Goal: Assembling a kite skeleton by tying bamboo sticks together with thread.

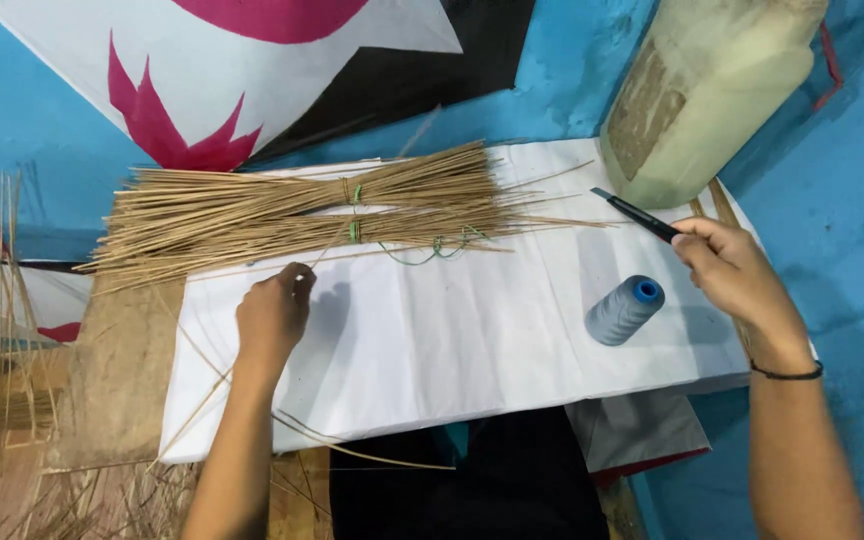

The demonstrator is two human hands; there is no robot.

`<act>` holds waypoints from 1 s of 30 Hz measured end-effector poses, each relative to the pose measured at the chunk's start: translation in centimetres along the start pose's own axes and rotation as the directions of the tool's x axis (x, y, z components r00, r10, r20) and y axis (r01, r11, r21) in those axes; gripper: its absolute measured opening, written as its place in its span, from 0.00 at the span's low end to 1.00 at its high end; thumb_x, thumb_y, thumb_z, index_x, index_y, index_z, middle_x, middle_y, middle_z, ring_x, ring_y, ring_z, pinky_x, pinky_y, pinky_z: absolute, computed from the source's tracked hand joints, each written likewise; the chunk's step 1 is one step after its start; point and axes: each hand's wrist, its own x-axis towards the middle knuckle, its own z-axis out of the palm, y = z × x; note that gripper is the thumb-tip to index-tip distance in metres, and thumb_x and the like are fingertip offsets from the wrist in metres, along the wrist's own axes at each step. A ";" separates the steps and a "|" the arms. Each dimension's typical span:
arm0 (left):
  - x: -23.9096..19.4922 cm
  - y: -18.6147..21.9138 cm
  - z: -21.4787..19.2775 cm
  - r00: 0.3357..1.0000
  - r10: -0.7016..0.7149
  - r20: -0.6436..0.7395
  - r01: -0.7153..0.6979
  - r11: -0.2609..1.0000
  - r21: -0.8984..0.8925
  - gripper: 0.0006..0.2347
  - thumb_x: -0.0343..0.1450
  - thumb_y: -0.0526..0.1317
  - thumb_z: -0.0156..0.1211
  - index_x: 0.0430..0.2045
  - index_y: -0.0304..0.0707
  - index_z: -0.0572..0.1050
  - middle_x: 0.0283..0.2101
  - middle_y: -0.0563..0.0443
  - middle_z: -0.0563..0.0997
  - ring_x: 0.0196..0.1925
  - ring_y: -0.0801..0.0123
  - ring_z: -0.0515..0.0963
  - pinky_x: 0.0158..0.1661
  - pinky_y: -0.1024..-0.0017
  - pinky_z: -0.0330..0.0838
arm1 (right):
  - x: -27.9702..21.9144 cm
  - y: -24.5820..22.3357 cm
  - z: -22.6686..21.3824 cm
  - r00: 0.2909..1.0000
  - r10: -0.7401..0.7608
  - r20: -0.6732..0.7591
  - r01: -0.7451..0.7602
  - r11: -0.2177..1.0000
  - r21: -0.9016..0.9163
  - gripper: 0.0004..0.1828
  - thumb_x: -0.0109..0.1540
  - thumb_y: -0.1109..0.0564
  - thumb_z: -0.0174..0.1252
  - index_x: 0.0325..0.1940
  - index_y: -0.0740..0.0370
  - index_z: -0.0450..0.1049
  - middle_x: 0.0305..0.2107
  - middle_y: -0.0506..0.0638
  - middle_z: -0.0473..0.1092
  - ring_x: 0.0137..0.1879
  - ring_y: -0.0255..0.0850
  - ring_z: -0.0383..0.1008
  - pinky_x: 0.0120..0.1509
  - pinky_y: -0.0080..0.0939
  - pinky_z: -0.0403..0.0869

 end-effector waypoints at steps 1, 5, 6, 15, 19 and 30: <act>-0.2 -0.8 -0.3 0.991 0.022 -0.132 -0.033 0.996 -0.081 0.09 0.77 0.46 0.48 0.44 0.59 0.78 0.30 0.41 0.83 0.36 0.37 0.80 0.34 0.49 0.70 | -0.1 -0.1 0.2 0.999 -0.036 0.000 0.036 0.999 0.026 0.18 0.71 0.54 0.48 0.60 0.64 0.75 0.20 0.51 0.60 0.28 0.42 0.61 0.34 0.46 0.62; -2.3 -4.0 -3.2 0.786 0.167 -0.595 -0.294 0.948 -0.122 0.06 0.78 0.35 0.57 0.42 0.50 0.81 0.25 0.44 0.82 0.27 0.50 0.80 0.29 0.59 0.69 | 0.3 0.4 0.8 0.994 -0.109 0.000 0.109 0.993 0.051 0.14 0.71 0.53 0.49 0.52 0.63 0.76 0.20 0.50 0.60 0.29 0.39 0.62 0.37 0.42 0.62; -2.7 -4.7 -4.4 0.788 0.164 -0.593 -0.289 0.950 -0.121 0.06 0.78 0.35 0.57 0.42 0.50 0.81 0.25 0.44 0.82 0.27 0.50 0.80 0.29 0.59 0.69 | 0.2 0.2 0.9 0.994 -0.109 0.005 0.108 0.993 0.052 0.14 0.71 0.53 0.49 0.52 0.63 0.76 0.20 0.50 0.60 0.29 0.39 0.62 0.37 0.42 0.62; 0.9 -10.5 -6.7 0.556 0.124 -0.822 -0.097 0.992 0.084 0.07 0.82 0.35 0.63 0.52 0.34 0.82 0.36 0.44 0.87 0.31 0.49 0.84 0.28 0.57 0.73 | -1.1 -0.4 1.1 0.939 -0.339 -0.048 0.343 0.926 0.158 0.14 0.74 0.59 0.49 0.60 0.71 0.66 0.35 0.58 0.73 0.38 0.45 0.72 0.45 0.45 0.72; -2.2 -4.7 -4.6 0.549 0.204 -0.810 -0.331 0.944 0.013 0.24 0.76 0.31 0.67 0.65 0.23 0.64 0.62 0.23 0.72 0.61 0.32 0.71 0.59 0.45 0.64 | -3.2 -1.1 0.8 0.932 -0.331 -0.150 0.335 0.942 0.005 0.09 0.74 0.61 0.48 0.56 0.68 0.63 0.37 0.56 0.69 0.39 0.43 0.68 0.45 0.46 0.68; -10.9 6.6 -1.5 0.605 0.750 0.268 -0.679 0.662 -0.318 0.29 0.52 0.54 0.82 0.45 0.47 0.81 0.57 0.49 0.79 0.64 0.53 0.70 0.67 0.49 0.51 | -8.1 -4.5 4.7 0.771 -0.433 0.467 0.544 0.829 -0.131 0.23 0.67 0.44 0.42 0.59 0.52 0.74 0.39 0.43 0.74 0.36 0.33 0.76 0.38 0.31 0.76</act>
